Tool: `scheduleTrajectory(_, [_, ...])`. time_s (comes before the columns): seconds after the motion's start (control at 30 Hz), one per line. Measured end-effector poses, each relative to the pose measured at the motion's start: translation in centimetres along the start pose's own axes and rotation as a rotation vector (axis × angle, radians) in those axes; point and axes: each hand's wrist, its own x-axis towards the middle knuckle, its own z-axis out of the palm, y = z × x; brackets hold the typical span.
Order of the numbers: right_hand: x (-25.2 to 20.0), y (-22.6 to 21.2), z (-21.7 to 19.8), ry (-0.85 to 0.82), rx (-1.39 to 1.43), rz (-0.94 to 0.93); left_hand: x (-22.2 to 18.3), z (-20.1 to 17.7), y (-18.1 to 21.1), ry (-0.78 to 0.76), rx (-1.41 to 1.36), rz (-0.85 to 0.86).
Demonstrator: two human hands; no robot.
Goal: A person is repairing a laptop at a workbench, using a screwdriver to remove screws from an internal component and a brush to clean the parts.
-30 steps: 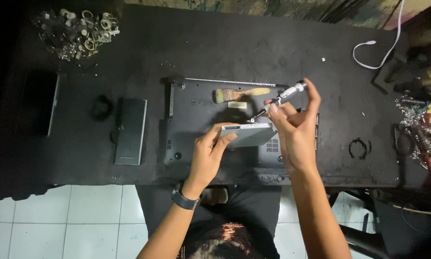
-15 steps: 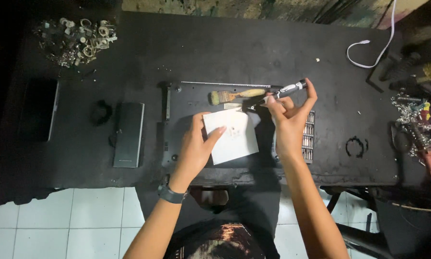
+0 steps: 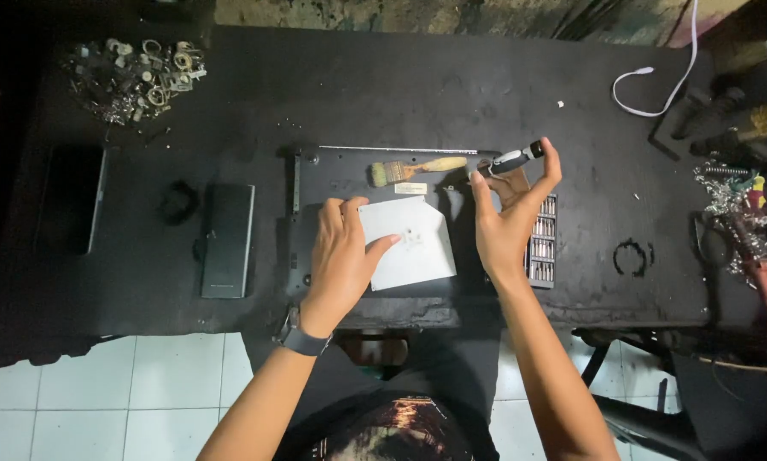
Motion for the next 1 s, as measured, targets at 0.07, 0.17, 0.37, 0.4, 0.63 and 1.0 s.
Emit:
scheduleTrajectory(0.07, [-0.1,-0.2,0.0,0.016,0.017,0.005,0.0,-0.1,0.3,0.011,0.001,0.013])
scheduleTrajectory(0.17, [-0.5,-0.8,-0.1,0.027,0.135,0.068,-0.4,-0.8,1.6,0.06,-0.085,0.031])
scheduleTrajectory(0.37, [-2.3,-7.4,-0.9,0.101,0.239,0.018,-1.8,-0.1,5.6,0.06,-0.84,0.073])
scheduleTrajectory(0.4, [-2.4,-8.5,-1.1,0.083,0.213,-0.087,-2.2,-0.2,6.4,0.004,-0.999,0.05])
scheduleTrajectory(0.63, [-4.5,-7.1,-2.1,0.063,0.191,-0.276,-3.2,-0.5,8.0,-0.043,-1.181,-0.037])
scheduleTrajectory(1.0, [-4.0,-10.9,-1.4,0.132,0.246,-0.028,-3.6,-1.5,7.8,-0.074,-1.185,-0.003])
